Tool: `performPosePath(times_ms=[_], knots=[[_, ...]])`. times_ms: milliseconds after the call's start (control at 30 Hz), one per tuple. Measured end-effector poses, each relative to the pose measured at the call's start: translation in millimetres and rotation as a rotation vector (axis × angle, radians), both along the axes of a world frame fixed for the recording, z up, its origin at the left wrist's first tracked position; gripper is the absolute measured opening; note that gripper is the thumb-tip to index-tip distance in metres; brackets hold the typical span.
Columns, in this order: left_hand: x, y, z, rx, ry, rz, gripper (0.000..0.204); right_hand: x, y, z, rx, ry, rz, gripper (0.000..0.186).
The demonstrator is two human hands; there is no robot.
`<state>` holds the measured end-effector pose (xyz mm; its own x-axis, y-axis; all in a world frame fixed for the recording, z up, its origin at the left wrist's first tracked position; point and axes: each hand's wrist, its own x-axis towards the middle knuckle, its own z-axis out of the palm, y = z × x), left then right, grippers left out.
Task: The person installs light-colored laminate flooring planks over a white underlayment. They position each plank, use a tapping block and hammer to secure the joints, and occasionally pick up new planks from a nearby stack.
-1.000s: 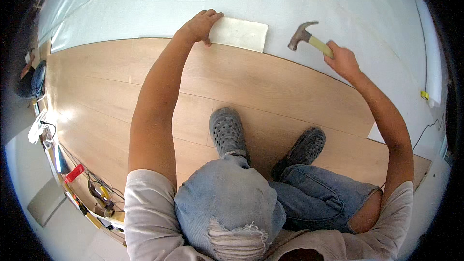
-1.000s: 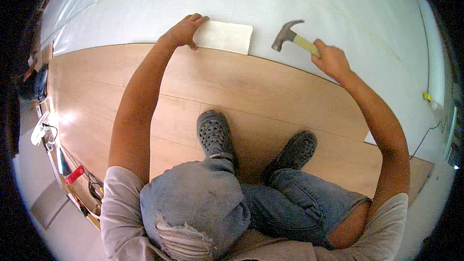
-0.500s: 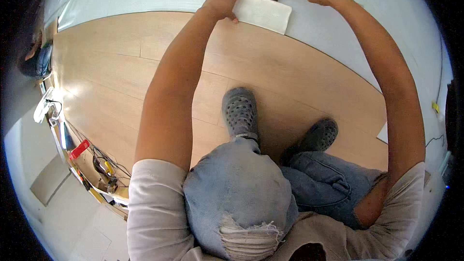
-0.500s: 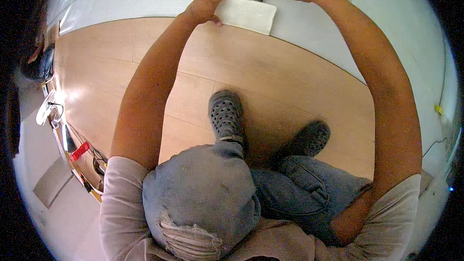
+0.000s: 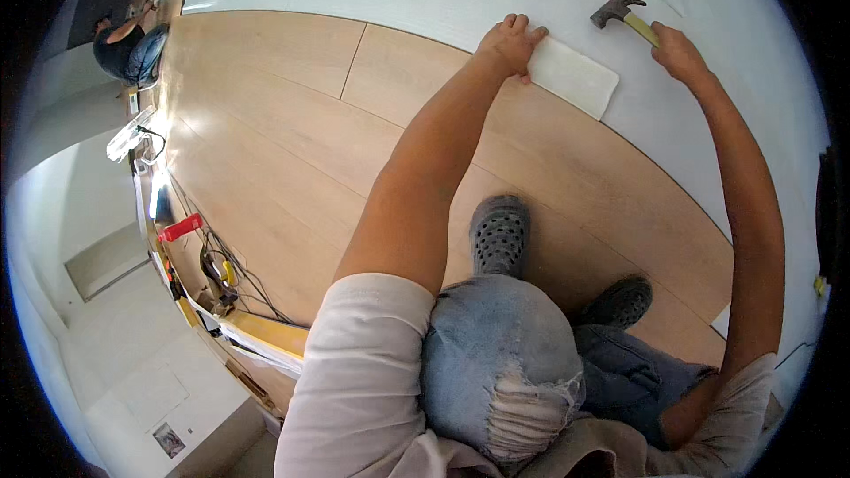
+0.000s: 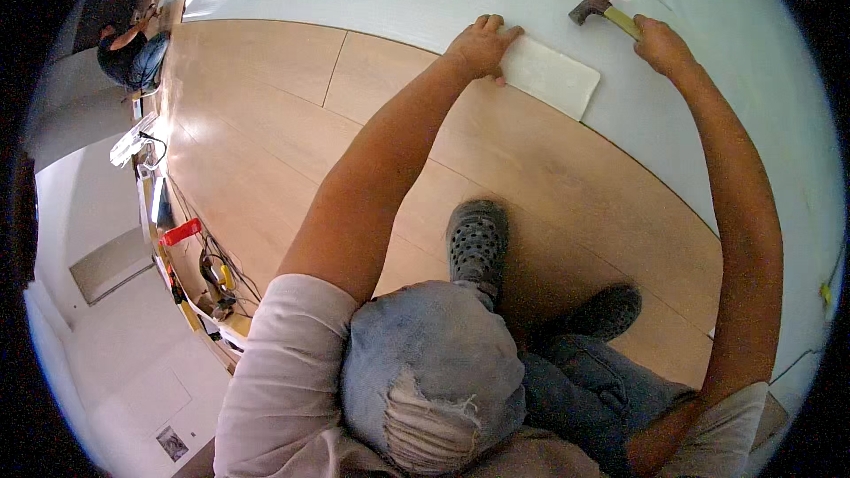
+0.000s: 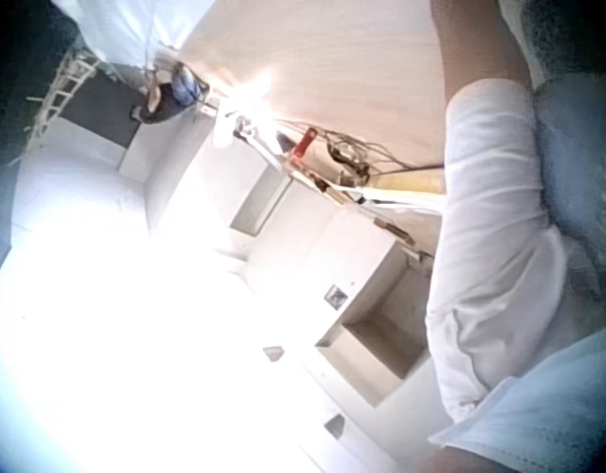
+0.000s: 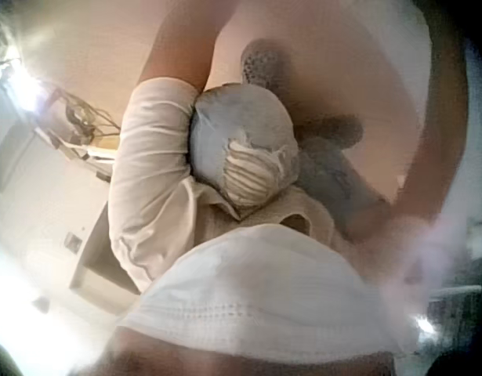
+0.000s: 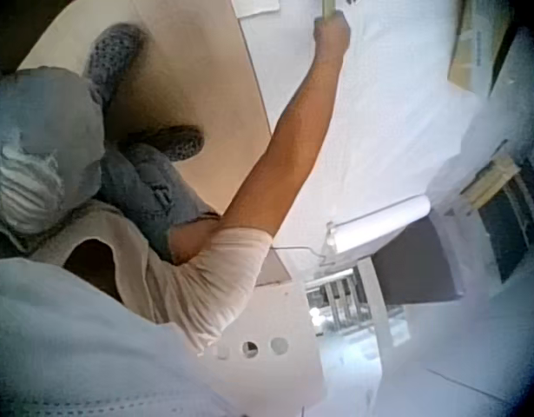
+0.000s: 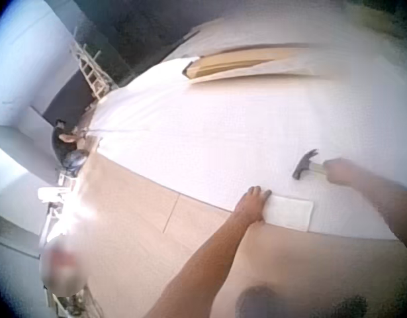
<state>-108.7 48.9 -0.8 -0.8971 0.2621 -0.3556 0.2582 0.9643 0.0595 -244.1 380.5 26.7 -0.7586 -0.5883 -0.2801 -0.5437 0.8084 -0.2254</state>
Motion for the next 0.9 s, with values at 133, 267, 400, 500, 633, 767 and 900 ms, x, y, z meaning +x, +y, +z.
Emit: performPosePath(times_ms=[133, 267, 400, 500, 633, 767, 900], knots=[[-2, 3, -5, 0.046, 0.013, -0.011, 0.110, 23, -5, 19, 0.063, -0.066, 0.079, 0.035], [-11, -18, -34, 0.223, 0.064, -0.073, 0.109, 17, -7, 9, 0.197, -0.025, 0.117, 0.030], [-8, -8, -23, 0.120, 0.064, -0.006, 0.110, 26, 7, 26, 0.189, 0.013, 0.089, 0.028], [-13, 15, -16, 0.177, 0.059, -0.071, 0.110, 35, 31, 59, 0.384, -0.111, 0.002, 0.026], [4, 98, -11, 0.215, 0.072, -0.092, 0.112, 37, 74, 75, 0.520, -0.053, 0.048, 0.020], [18, 214, -16, 0.263, 0.141, -0.204, 0.110, 34, 159, 101, 0.542, -0.038, -0.010, 0.019], [37, 288, -11, 0.228, 0.128, -0.273, 0.102, 50, 218, 96, 0.531, 0.119, -0.309, 0.020]])
